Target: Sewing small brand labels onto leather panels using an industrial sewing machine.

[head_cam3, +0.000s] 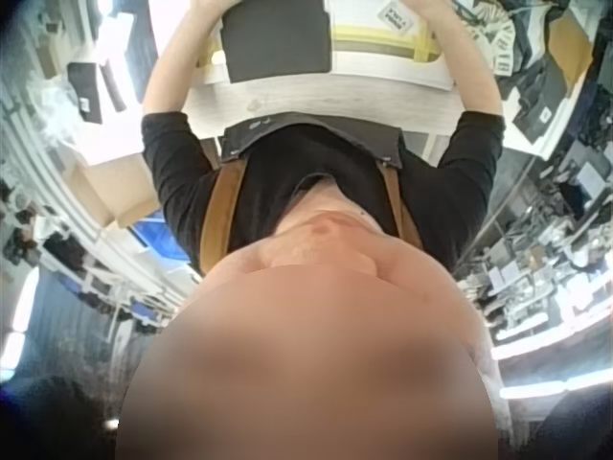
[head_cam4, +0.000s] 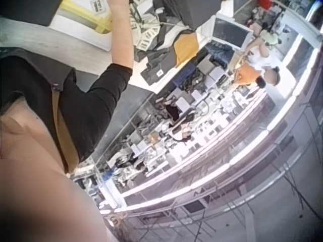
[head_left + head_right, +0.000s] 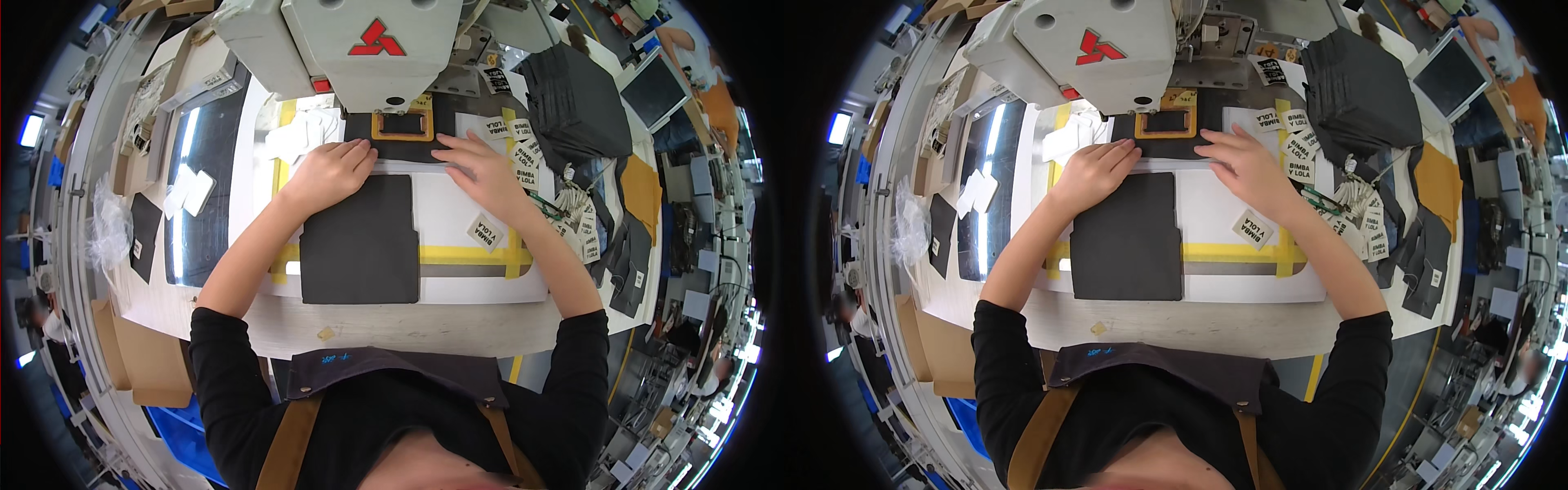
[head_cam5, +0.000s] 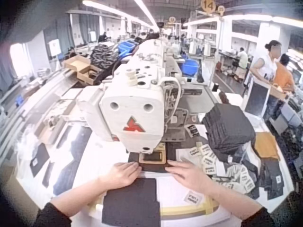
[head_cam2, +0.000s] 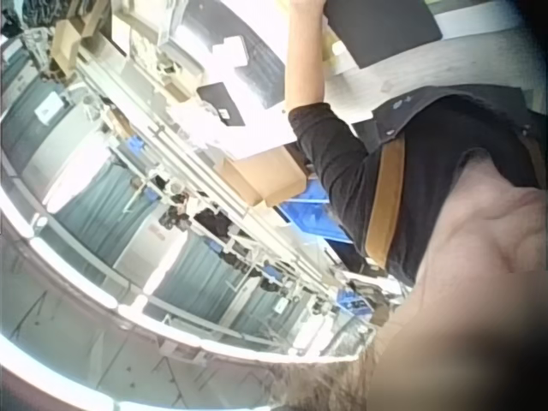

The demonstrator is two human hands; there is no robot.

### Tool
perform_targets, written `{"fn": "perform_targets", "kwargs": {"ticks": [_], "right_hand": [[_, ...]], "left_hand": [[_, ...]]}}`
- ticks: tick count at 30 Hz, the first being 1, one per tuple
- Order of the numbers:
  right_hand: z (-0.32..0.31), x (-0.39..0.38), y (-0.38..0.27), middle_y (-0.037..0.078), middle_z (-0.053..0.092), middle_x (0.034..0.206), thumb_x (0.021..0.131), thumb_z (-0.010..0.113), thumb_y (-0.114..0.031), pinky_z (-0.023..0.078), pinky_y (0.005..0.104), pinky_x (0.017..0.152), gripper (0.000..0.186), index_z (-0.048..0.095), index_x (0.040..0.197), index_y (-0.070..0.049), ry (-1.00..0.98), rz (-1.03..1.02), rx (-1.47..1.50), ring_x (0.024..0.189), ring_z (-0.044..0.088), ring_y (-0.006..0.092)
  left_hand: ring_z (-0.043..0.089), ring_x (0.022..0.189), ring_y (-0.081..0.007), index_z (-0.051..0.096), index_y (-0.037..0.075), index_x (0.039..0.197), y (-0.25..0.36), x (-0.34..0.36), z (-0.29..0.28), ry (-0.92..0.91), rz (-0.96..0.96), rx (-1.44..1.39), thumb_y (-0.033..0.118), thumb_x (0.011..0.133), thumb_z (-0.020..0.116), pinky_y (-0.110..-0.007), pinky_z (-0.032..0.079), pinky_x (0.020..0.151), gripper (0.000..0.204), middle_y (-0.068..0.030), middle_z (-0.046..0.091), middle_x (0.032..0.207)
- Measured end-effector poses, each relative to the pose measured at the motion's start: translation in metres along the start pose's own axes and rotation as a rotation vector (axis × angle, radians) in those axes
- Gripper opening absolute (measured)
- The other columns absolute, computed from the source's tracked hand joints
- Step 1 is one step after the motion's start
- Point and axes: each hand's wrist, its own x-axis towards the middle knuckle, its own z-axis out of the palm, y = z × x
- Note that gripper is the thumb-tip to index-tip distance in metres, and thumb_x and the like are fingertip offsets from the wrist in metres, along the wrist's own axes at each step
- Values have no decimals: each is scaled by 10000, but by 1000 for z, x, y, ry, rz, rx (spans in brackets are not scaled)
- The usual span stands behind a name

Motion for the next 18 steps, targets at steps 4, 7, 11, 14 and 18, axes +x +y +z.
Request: {"fn": "perform_targets", "kwargs": {"ticks": [4,7,11,14,18], "right_hand": [[3,-1,5,86,605,1315,885,622,-61,363,429,1135,250,693,1123,-90,41,-76,-106,1251,520,348],[2,1,-1,104,631,1272,865,615,-7,319,452,1166,260,690,1107,-66,50,-124,-90,1160,586,306],[2,1,1,104,629,1277,863,613,0,321,450,1166,264,691,1107,-67,60,-120,-95,1169,581,307],[3,2,3,105,625,1284,862,613,3,325,448,1164,269,691,1108,-72,74,-133,-92,1181,575,306],[-1,3,6,96,612,1304,865,612,-11,311,448,1164,268,692,1109,-87,42,-120,-74,1153,589,280]], "left_hand": [[701,889,-183,672,8,974,3,4,-3,-10,-43,-57,79,757,646,-287,580,723,230,-99,690,1011],[693,902,-189,672,16,989,8,-4,-1,15,-103,-83,105,775,664,-296,564,746,232,-92,693,1004],[657,931,-194,671,42,976,10,-4,-7,35,-183,-155,161,781,710,-315,510,796,232,-69,677,1012],[597,977,-199,667,75,950,8,-5,-13,-31,-396,-239,252,771,762,-356,436,854,269,-38,642,1033],[543,1013,-203,665,102,930,3,-13,-16,-57,-505,-275,339,764,783,-390,369,882,313,-10,597,1033]]}}
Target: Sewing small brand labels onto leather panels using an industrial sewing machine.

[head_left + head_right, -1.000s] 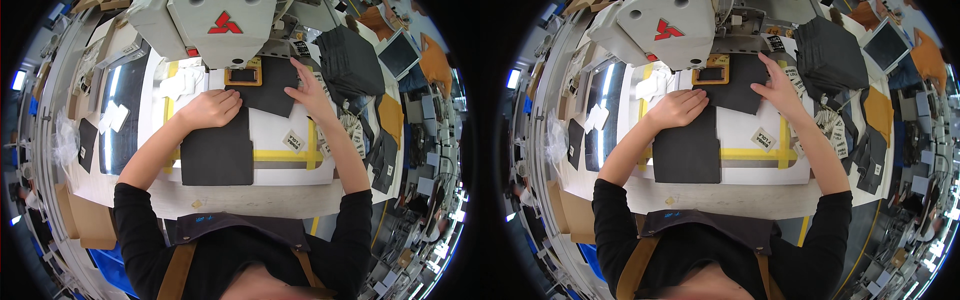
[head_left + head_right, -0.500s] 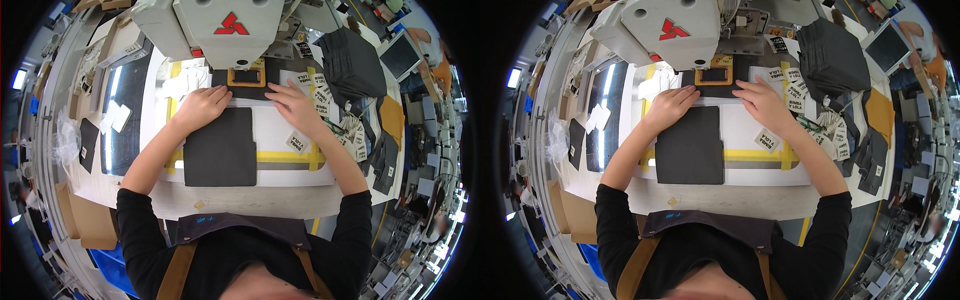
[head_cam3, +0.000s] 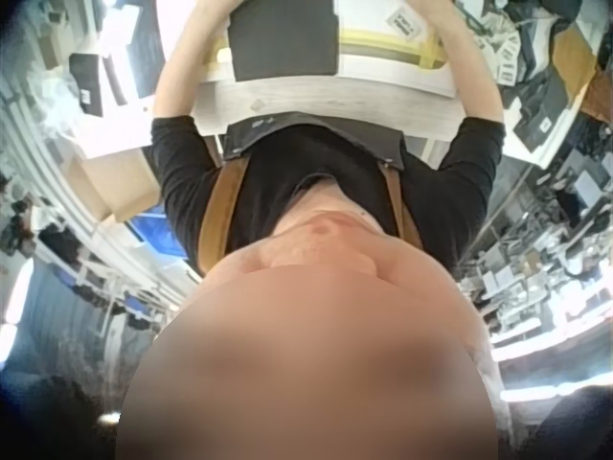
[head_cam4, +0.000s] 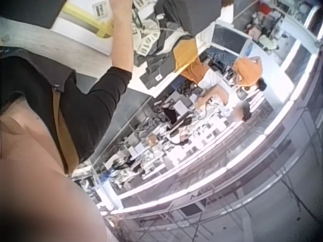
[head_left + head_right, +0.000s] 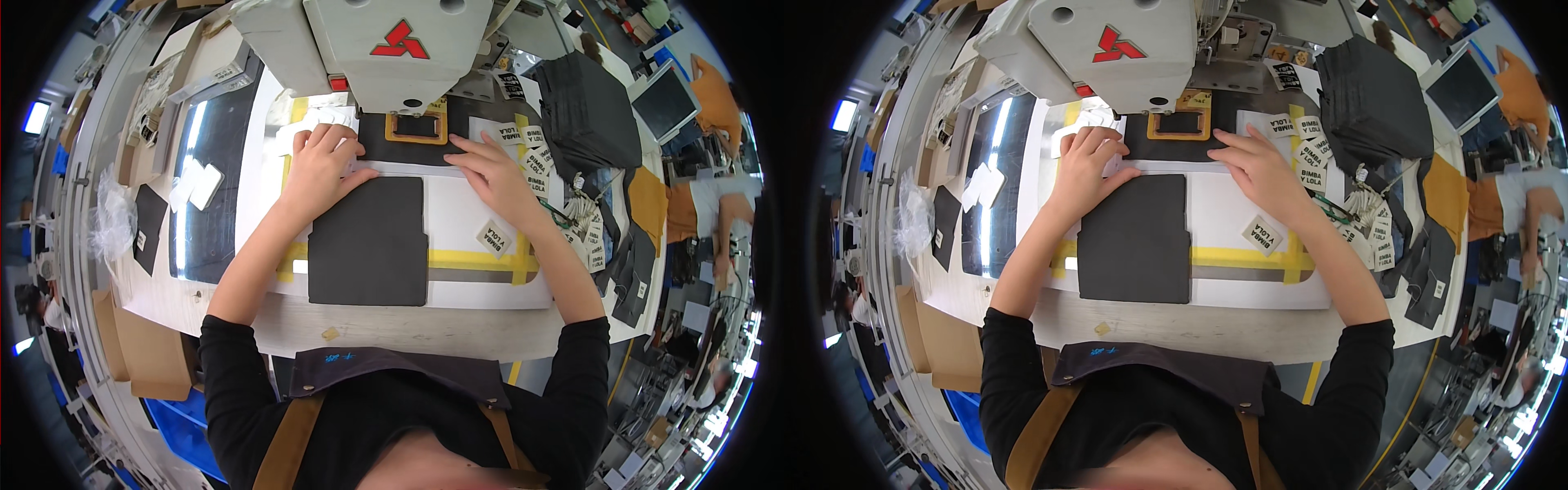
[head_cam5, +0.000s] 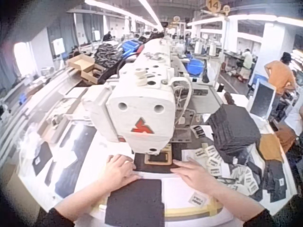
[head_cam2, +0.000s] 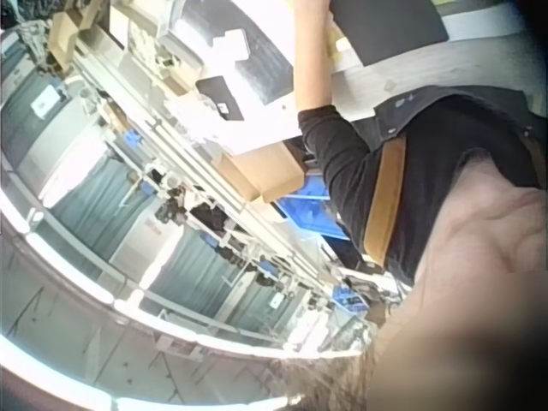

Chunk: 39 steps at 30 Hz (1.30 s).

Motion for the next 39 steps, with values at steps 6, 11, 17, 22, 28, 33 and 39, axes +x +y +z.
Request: {"fn": "perform_targets", "kwargs": {"ticks": [6,11,17,22,28,33,39], "right_hand": [[-5,-2,-16,27,616,1209,837,661,-91,272,435,1036,286,683,1115,-156,96,3,-254,1053,592,189],[-1,-7,-12,-16,614,1064,805,678,-91,277,417,919,249,683,1045,-155,116,-46,-341,1032,562,161],[2,-11,-11,-33,635,1052,772,681,-75,277,421,909,215,687,974,-150,141,-87,-393,1049,553,166],[0,-11,-13,-33,628,1090,761,658,-47,269,426,915,217,664,954,-146,117,-80,-386,1060,553,161],[4,-11,-11,-32,622,1100,753,656,-46,259,431,920,225,660,953,-148,139,-66,-374,1062,553,163],[0,-12,-11,-32,640,1099,752,668,-63,260,431,923,228,682,965,-144,119,-72,-369,1066,555,159],[-3,-12,-13,-26,673,1126,761,688,-100,251,434,940,237,703,994,-140,132,-68,-387,1074,563,167]], "left_hand": [[531,1012,-201,671,121,895,0,-3,0,-11,-44,-27,364,772,780,-384,344,866,294,-3,586,1010],[528,1005,-201,674,128,883,-2,-5,1,-5,-13,-16,365,770,782,-394,336,849,283,0,585,1011],[530,980,-204,679,128,841,-1,-6,1,23,11,-11,346,767,786,-399,327,837,254,2,586,1000],[531,987,-207,673,125,825,0,-5,-1,6,8,-24,335,763,790,-395,323,835,248,-2,590,1007],[526,1025,-213,672,125,833,0,-4,0,8,6,-45,321,769,787,-415,317,849,236,-1,603,1059],[532,1059,-212,667,125,848,0,-5,0,-4,23,-18,321,772,782,-437,317,870,240,-4,620,1082],[547,1135,-213,649,117,845,2,-5,-1,-24,43,16,306,800,763,-458,315,923,225,-15,647,1172]]}}
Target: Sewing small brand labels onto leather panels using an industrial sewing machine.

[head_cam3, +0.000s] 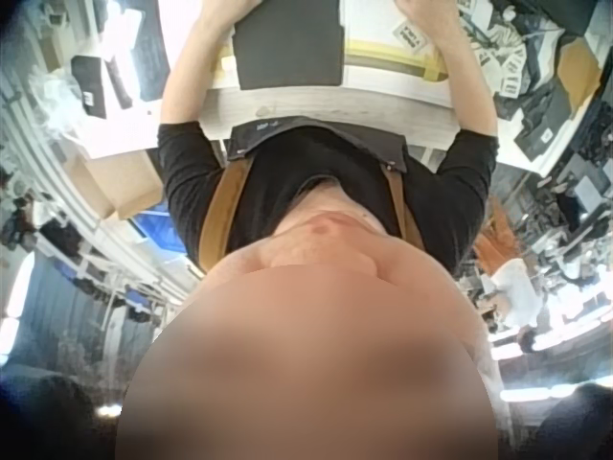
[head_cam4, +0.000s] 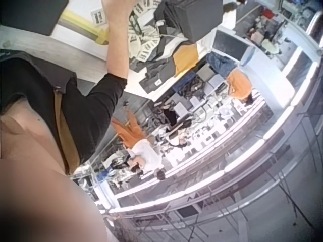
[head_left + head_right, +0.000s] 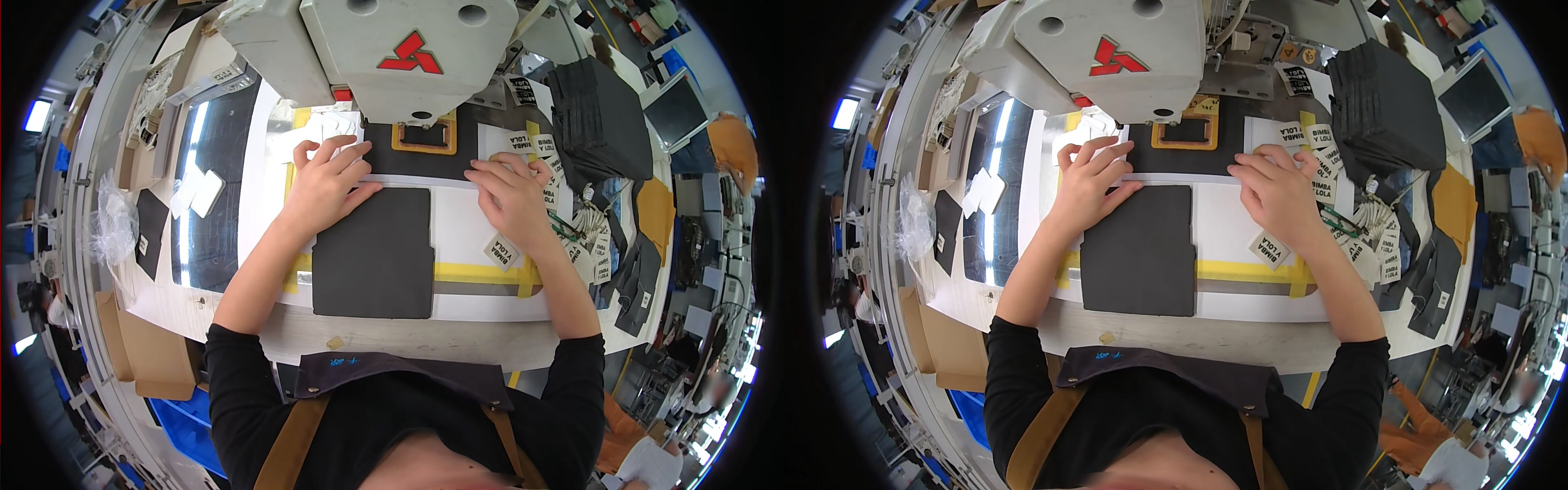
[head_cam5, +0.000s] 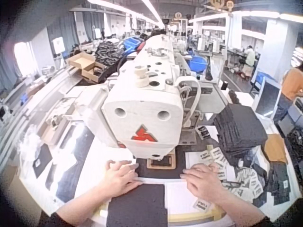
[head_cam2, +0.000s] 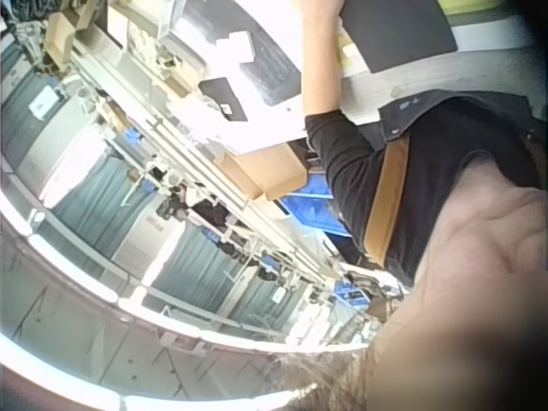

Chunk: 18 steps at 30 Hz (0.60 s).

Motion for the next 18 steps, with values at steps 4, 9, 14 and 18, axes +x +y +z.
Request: {"fn": "perform_targets", "kwargs": {"ticks": [4,9,14,18], "right_hand": [[2,1,-3,-27,679,1150,792,690,-128,235,428,950,216,700,1008,-128,57,4,-50,1099,562,167],[3,0,-1,-19,670,1189,803,688,-138,234,414,949,208,692,1011,-119,32,-6,-76,1126,553,167],[1,1,-2,-19,669,1198,810,685,-134,240,406,941,198,686,1006,-117,29,-26,-109,1130,550,162],[1,1,1,-25,673,1191,810,682,-124,250,407,928,200,681,1010,-109,15,-30,-82,1100,558,146]], "left_hand": [[555,1172,-200,636,109,867,2,0,-1,-38,-3,41,299,828,739,-471,301,966,220,-16,656,1230],[575,1144,-179,670,110,949,3,-1,-2,-48,4,58,296,841,725,-472,293,984,222,-8,681,1177],[586,1105,-158,714,117,1038,1,-2,-1,-38,45,90,281,843,722,-448,309,978,254,-4,686,1157],[589,1085,-148,726,115,1029,2,0,-1,-28,76,141,274,839,721,-422,333,958,247,1,687,1139]]}}
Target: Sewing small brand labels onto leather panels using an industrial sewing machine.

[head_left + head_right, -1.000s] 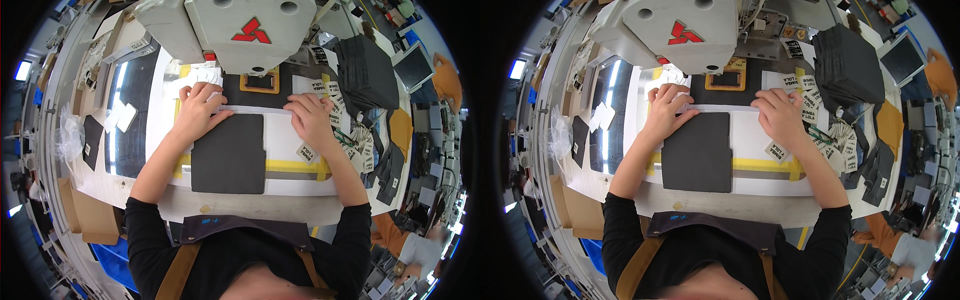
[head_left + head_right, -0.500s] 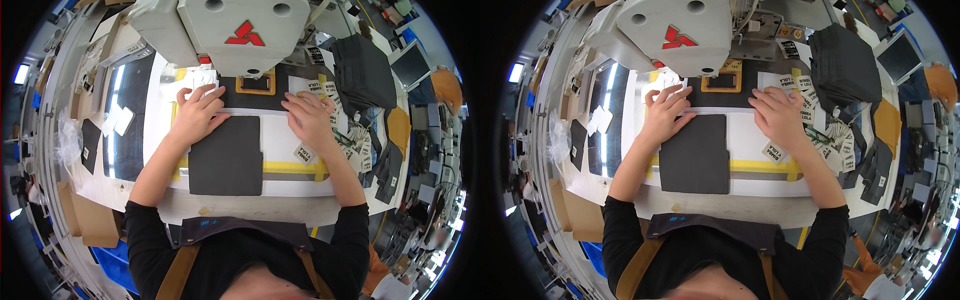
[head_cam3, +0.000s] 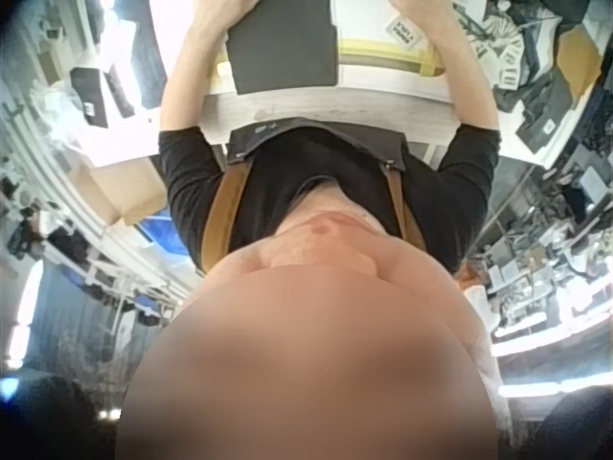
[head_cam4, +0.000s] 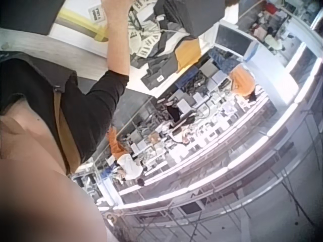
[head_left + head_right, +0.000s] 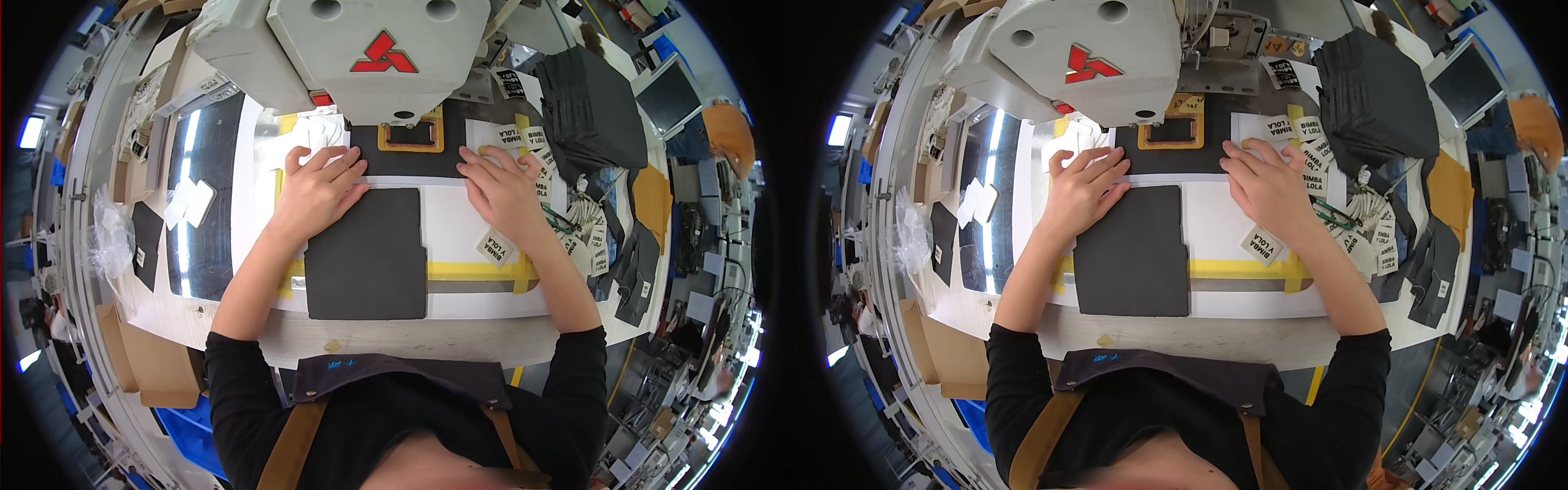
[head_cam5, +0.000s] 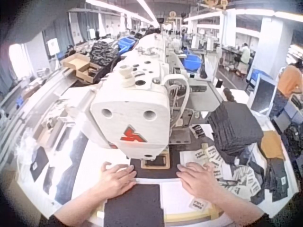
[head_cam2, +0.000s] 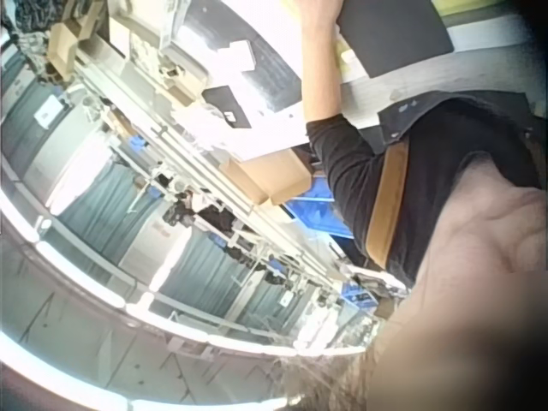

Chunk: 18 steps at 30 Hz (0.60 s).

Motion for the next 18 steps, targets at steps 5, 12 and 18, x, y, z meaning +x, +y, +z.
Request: {"fn": "perform_targets", "kwargs": {"ticks": [5,12,18], "right_hand": [[-1,0,1,-27,674,1189,811,679,-122,258,414,920,198,679,1009,-107,-19,19,14,1056,568,143],[-11,3,18,-25,662,1215,801,674,-107,260,410,929,295,659,1095,-134,-23,86,63,1088,559,152],[-32,7,47,-29,655,1145,786,642,-50,266,418,942,398,625,1172,-148,-39,272,25,1104,558,173]], "left_hand": [[591,1078,-143,725,117,1017,1,1,0,11,19,24,268,834,722,-408,343,947,237,7,687,1134],[597,1059,-143,726,116,992,1,0,2,25,21,46,238,833,718,-386,347,947,201,10,695,1115],[618,1011,-162,726,87,975,0,6,0,12,48,21,194,806,729,-387,375,930,200,-21,707,1086]]}}
